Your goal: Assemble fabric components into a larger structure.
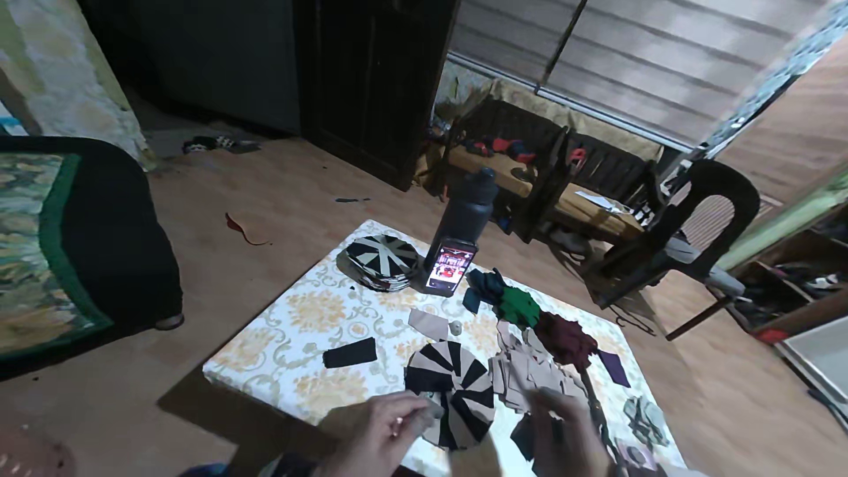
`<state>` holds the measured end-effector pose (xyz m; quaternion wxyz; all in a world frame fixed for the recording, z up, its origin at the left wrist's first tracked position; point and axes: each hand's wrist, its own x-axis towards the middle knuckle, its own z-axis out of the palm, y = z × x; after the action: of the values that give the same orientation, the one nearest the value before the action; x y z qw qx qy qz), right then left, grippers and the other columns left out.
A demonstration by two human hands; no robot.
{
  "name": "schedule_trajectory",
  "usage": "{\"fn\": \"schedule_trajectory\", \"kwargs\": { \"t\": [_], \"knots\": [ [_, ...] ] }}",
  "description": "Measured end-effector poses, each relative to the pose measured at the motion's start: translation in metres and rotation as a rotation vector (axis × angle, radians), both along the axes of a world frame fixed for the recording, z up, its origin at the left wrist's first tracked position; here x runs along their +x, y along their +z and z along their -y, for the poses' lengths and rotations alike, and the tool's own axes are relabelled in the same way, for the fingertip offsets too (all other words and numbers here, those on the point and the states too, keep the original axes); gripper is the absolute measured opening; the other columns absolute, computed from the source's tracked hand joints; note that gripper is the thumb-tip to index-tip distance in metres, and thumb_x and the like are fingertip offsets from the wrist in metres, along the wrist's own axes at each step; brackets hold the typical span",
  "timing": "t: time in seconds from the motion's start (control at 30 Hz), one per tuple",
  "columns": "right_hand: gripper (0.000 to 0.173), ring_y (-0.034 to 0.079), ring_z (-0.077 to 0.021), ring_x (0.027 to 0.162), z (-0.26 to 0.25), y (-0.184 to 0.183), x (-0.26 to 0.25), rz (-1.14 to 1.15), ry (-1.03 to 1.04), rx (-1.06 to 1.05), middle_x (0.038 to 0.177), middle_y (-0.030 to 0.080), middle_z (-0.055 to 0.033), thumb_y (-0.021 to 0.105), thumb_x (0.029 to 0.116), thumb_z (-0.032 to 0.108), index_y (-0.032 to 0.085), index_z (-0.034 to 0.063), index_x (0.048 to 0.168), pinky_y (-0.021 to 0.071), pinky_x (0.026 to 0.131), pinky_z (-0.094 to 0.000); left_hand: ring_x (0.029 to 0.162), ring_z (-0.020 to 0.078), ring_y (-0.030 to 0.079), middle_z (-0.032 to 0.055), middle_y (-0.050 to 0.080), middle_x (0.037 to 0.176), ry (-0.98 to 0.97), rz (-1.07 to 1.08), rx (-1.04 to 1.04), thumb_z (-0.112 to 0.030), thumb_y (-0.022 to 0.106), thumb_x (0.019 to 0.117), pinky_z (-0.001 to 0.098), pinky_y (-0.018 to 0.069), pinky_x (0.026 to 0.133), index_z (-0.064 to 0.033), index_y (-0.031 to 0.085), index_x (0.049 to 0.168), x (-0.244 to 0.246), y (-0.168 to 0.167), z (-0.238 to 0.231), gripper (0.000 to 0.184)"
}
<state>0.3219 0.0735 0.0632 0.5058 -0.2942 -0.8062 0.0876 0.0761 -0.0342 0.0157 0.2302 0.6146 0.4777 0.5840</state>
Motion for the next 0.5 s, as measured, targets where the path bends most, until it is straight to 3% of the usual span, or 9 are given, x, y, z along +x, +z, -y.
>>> {"fn": "schedule_trajectory", "kwargs": {
  "t": [0.07, 0.17, 0.27, 0.33, 0.4, 0.5],
  "knots": [
    [0.012, 0.072, -0.0155, 0.090, 0.025, -0.004, -0.034, 0.029, 0.077, 0.047, 0.095, 0.074, -0.0126, 0.064, 0.0965, 0.007, 0.071, -0.0012, 0.102, 0.0589, 0.085, -0.0308, 0.075, 0.0035, 0.061, 0.0053, 0.069, 0.085, -0.109, 0.128, -0.162, -0.024, 0.047, 0.1080, 0.0220, 0.0520, 0.072, 0.0043, 0.073, 0.108, 0.014, 0.011, 0.003, 0.038],
    [0.009, 0.069, -0.0161, 0.103, 0.043, -0.023, -0.063, 0.092, 0.125, 0.176, 0.098, 0.073, -0.0062, 0.060, 0.1001, 0.012, 0.068, 0.0093, 0.103, 0.0518, 0.101, -0.0333, 0.068, -0.0027, 0.060, -0.0079, 0.065, 0.078, -0.120, 0.352, -0.301, -0.034, 0.053, 0.1054, 0.0171, 0.0514, 0.064, -0.0067, 0.070, 0.097, 0.017, 0.014, 0.001, 0.033],
    [0.008, 0.067, -0.0168, 0.109, 0.047, -0.035, -0.069, 0.062, 0.136, 0.194, 0.097, 0.073, -0.0041, 0.061, 0.1002, 0.014, 0.067, 0.0107, 0.103, 0.0486, 0.106, -0.0361, 0.065, -0.0019, 0.061, -0.0081, 0.067, 0.076, -0.109, 0.450, -0.313, -0.021, 0.061, 0.1010, 0.0165, 0.0517, 0.061, -0.0078, 0.071, 0.093, 0.010, 0.016, -0.001, 0.018],
    [0.011, 0.067, -0.0168, 0.111, 0.049, -0.039, -0.069, -0.017, 0.169, 0.109, 0.101, 0.073, -0.0043, 0.067, 0.0980, 0.017, 0.067, 0.0111, 0.107, 0.0502, 0.105, -0.0365, 0.065, -0.0028, 0.061, -0.0082, 0.068, 0.077, -0.105, 0.439, -0.291, -0.016, 0.063, 0.0998, 0.0154, 0.0512, 0.061, -0.0068, 0.072, 0.093, 0.007, 0.015, 0.001, 0.015],
    [0.029, 0.064, -0.0146, 0.117, 0.049, -0.043, -0.067, -0.108, 0.234, -0.021, 0.116, 0.069, -0.0049, 0.071, 0.0968, 0.024, 0.061, 0.0121, 0.122, 0.0514, 0.104, -0.0337, 0.065, -0.0042, 0.059, -0.0094, 0.068, 0.077, -0.096, 0.450, -0.274, -0.016, 0.065, 0.0987, 0.0137, 0.0500, 0.061, -0.0073, 0.073, 0.094, 0.007, 0.015, 0.004, 0.013],
    [0.044, 0.064, -0.0114, 0.120, 0.051, -0.045, -0.068, -0.261, 0.327, -0.262, 0.127, 0.067, -0.0028, 0.069, 0.0981, 0.028, 0.052, 0.0087, 0.134, 0.0547, 0.102, -0.0313, 0.080, -0.0012, 0.067, -0.0064, 0.073, 0.089, -0.128, 0.487, -0.245, -0.014, 0.069, 0.0963, 0.0174, 0.0563, 0.074, -0.0055, 0.073, 0.101, 0.008, 0.012, 0.005, 0.010]
  ]
}}
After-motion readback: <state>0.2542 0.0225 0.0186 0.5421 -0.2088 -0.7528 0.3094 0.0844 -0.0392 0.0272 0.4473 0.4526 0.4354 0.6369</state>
